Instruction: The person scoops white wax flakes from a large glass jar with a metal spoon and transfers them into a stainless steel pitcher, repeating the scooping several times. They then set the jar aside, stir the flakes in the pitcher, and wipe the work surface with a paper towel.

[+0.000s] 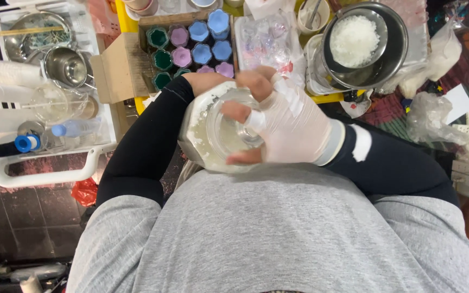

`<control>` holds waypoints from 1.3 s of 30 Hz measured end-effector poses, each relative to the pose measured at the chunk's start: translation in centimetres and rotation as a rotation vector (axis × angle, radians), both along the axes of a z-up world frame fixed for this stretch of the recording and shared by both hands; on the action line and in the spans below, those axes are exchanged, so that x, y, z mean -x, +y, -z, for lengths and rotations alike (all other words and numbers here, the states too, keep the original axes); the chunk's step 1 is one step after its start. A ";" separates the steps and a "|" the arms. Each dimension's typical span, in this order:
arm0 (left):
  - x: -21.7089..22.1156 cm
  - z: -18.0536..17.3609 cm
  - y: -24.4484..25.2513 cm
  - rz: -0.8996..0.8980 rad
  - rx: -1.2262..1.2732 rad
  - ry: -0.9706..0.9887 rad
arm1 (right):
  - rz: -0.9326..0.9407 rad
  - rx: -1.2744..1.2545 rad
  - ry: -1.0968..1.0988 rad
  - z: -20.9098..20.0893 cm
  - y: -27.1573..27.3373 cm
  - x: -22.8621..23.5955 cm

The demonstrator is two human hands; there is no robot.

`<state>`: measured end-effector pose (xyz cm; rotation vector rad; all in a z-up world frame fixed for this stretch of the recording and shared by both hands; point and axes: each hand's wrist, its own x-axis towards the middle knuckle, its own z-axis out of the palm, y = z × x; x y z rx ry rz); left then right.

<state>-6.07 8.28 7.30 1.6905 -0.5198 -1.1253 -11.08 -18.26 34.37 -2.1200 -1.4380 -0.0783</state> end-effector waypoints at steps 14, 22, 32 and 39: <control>0.3 -4.6 -6.6 0.079 -0.121 -0.015 | -0.237 0.382 0.095 -1.9 -4.4 -0.2; 1.8 -5.8 -13.9 -0.238 -0.157 0.447 | -0.306 0.327 0.189 -0.7 -12.3 -0.4; 6.0 0.5 -22.7 -0.210 -0.203 0.068 | -0.372 0.294 0.198 2.7 -25.5 -0.8; 8.1 1.8 -30.5 -0.681 0.297 0.752 | -0.210 0.195 0.253 6.3 -35.9 -1.1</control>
